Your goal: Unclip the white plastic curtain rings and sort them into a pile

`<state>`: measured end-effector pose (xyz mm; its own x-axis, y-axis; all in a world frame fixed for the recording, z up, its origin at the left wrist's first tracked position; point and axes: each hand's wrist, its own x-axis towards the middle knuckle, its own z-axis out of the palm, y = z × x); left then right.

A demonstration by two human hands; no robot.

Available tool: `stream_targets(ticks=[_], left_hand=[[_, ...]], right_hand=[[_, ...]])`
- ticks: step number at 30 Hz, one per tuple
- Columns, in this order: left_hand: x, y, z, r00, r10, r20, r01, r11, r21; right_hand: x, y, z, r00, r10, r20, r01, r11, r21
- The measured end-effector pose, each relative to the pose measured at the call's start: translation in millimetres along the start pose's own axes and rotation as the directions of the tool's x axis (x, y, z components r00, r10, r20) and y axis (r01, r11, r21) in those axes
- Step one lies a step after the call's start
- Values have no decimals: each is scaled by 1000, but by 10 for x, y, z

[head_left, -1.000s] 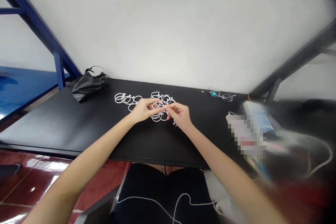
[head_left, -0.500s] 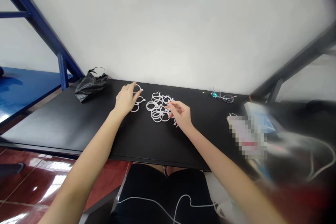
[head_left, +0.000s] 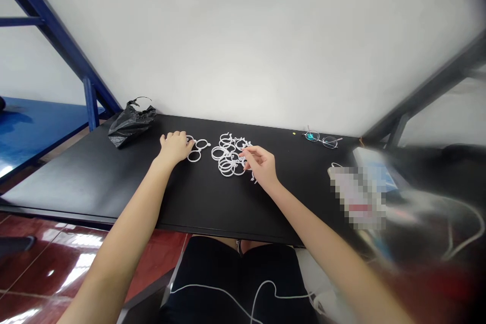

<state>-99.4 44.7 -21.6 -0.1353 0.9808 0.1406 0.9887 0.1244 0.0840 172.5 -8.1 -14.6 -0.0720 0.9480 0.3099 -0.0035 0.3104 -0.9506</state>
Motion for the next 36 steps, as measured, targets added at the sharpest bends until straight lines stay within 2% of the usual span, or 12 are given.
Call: stream_targets(ticks=[7, 10, 12, 15, 18, 20, 24, 30, 36], left_hand=[[-1, 0, -21, 999, 24, -46, -25, 999, -36], [-25, 98, -73, 983, 130, -131, -152, 973, -173], [-63, 203, -104, 942, 275, -194, -326, 888, -325], [-145, 365, -113, 844, 492, -212, -528, 699, -483], [-221, 466, -77, 768, 618, -168, -607, 619, -498], [-253, 493, -47, 747, 648, -149, -625, 609, -488], [-259, 499, -12, 744, 653, -139, -625, 607, -491], [-202, 480, 12, 763, 622, -178, -600, 578, -553], [-190, 470, 28, 771, 622, -135, -560, 561, -610]], right_hand=[[1, 13, -2, 1000, -3, 4, 3, 1000, -3], [1, 16, -2, 1000, -7, 3, 7, 1000, -3], [1, 14, -3, 1000, -8, 1, 8, 1000, -6], [4, 15, -6, 1000, -5, -1, 5, 1000, -10], [8, 31, -9, 1000, 0, -7, -1, 1000, -18], [8, 43, -11, 1000, -3, -3, 3, 1000, -21], [2, 46, -16, 1000, -6, 4, 6, 1000, -19], [0, 22, -19, 1000, -7, 3, 7, 1000, -21], [1, 22, -13, 1000, -2, -3, 2, 1000, -31]])
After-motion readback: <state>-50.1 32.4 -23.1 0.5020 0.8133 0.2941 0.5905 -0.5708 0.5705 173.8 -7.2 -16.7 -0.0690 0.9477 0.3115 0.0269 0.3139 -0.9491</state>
